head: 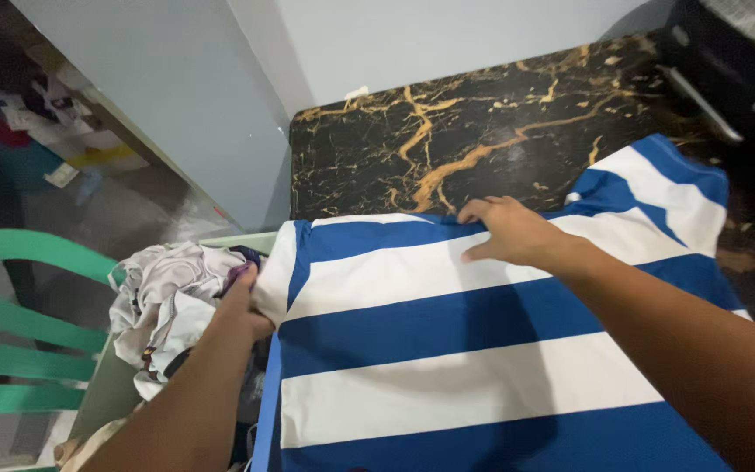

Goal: The person takes a striped shirt from a blue drawer on a chair, spreads it out on a table, folds the sleeves in, and rolls it up before placing it into a suitcase with other rolled items, then zips the inner compartment shut.

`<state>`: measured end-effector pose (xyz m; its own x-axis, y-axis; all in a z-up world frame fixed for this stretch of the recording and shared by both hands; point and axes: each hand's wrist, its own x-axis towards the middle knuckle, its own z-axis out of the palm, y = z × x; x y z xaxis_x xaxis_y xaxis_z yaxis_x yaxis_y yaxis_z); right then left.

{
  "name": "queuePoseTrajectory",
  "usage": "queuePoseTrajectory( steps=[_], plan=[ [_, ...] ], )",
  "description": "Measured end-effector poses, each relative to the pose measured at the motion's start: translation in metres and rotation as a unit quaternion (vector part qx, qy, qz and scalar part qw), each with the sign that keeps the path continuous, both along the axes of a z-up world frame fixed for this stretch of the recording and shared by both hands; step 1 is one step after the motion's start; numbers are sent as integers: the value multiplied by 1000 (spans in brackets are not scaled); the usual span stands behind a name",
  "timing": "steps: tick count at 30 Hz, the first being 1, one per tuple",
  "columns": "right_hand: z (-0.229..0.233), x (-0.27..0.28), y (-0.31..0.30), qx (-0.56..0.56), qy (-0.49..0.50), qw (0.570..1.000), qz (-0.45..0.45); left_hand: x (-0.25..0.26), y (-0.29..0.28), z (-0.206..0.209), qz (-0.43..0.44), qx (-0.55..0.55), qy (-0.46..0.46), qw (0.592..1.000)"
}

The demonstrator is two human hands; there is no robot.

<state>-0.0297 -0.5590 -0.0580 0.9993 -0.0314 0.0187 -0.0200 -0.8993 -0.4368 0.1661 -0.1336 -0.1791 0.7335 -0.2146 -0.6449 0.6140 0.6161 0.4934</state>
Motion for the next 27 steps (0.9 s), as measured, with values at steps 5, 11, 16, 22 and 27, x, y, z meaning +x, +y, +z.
queuePoseTrajectory(
  steps=[5, 11, 16, 22, 27],
  plan=[
    [10, 3, 28, -51, 98, 994, 8, 23, 38, 8, 67, 20, -52, 996],
    [14, 2, 33, -70, 141, 988, 2, 19, 74, 2, 93, 12, -14, 995],
    [10, 31, 30, 49, 234, 971, -20, 11, 58, 21, 21, 135, 46, 989],
    [-7, 65, 50, 22, 227, 971, -75, 18, 47, 32, -156, 221, 29, 962],
    [-29, 70, 72, -71, 226, 971, -32, 23, 53, 30, -97, 193, -105, 971]
  ],
)
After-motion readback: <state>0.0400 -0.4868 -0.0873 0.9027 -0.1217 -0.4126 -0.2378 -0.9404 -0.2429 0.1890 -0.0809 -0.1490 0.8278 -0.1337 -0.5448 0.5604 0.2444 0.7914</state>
